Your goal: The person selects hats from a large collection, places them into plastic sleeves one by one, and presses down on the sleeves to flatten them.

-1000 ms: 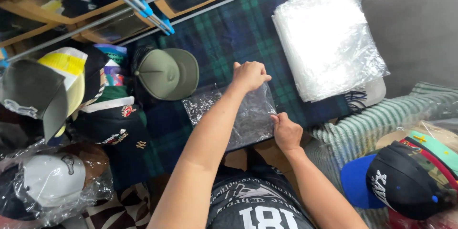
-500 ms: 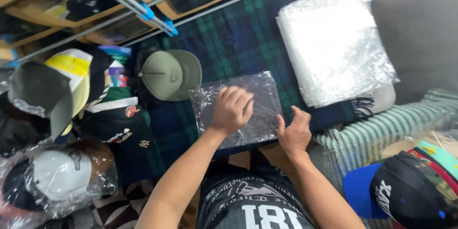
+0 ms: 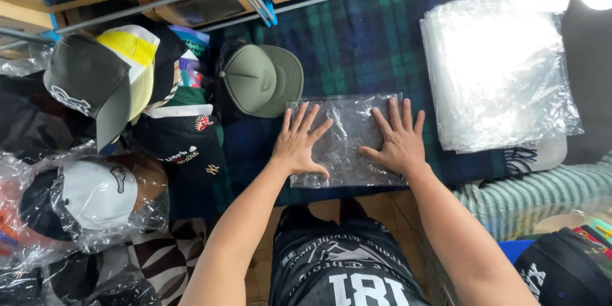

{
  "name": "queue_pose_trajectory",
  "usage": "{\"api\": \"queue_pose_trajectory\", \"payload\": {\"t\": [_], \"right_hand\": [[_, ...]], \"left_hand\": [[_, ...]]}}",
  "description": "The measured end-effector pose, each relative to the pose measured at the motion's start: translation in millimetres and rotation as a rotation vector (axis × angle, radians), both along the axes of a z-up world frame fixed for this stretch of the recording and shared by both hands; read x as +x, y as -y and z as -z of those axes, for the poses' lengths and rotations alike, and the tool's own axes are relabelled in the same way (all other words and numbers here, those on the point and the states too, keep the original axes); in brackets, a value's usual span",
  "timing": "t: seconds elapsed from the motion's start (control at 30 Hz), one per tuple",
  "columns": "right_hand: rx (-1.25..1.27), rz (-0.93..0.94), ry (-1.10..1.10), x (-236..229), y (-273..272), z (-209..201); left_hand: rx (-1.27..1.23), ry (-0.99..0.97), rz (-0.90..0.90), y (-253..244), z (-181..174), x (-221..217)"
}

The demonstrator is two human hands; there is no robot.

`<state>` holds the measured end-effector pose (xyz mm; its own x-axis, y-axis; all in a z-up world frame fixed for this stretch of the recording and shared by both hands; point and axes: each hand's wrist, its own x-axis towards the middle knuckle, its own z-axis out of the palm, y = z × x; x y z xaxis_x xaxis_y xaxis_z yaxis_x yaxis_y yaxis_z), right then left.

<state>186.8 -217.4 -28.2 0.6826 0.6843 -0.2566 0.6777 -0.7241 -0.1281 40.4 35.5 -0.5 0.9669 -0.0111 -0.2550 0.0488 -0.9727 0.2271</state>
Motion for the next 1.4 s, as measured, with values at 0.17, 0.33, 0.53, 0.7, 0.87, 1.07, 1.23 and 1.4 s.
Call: {"api": "queue_pose_trajectory", "payload": {"t": [0.17, 0.33, 0.53, 0.7, 0.87, 1.07, 1.23, 1.4], "right_hand": [[-0.046, 0.041, 0.019, -2, -4, -6], [-0.079, 0.107, -0.063, 0, -5, -10], [-0.059, 0.140, -0.087, 5, -17, -17], [-0.049, 0.116, -0.046, 6, -15, -10], [0.033, 0.095, 0.035, -11, -37, -36], [0.023, -0.034, 0.031, -15, -57, -14], [-0.016, -0.019, 0.030, -15, -61, -19], [-0.038, -0.039, 0.055, -15, -56, -3]], "left_hand": [[0.013, -0.110, 0.023, -7, -7, 14], [0.082, 0.162, 0.142, -12, 26, 0], [0.028, 0.135, 0.142, -36, 36, -42], [0.034, 0.053, 0.104, -39, 14, -36], [-0.067, 0.231, 0.046, -18, 16, -21], [-0.011, 0.100, 0.017, -3, 18, 13], [0.003, -0.026, 0.002, -3, 11, 20], [0.014, -0.110, -0.020, 2, 1, 26]]}}
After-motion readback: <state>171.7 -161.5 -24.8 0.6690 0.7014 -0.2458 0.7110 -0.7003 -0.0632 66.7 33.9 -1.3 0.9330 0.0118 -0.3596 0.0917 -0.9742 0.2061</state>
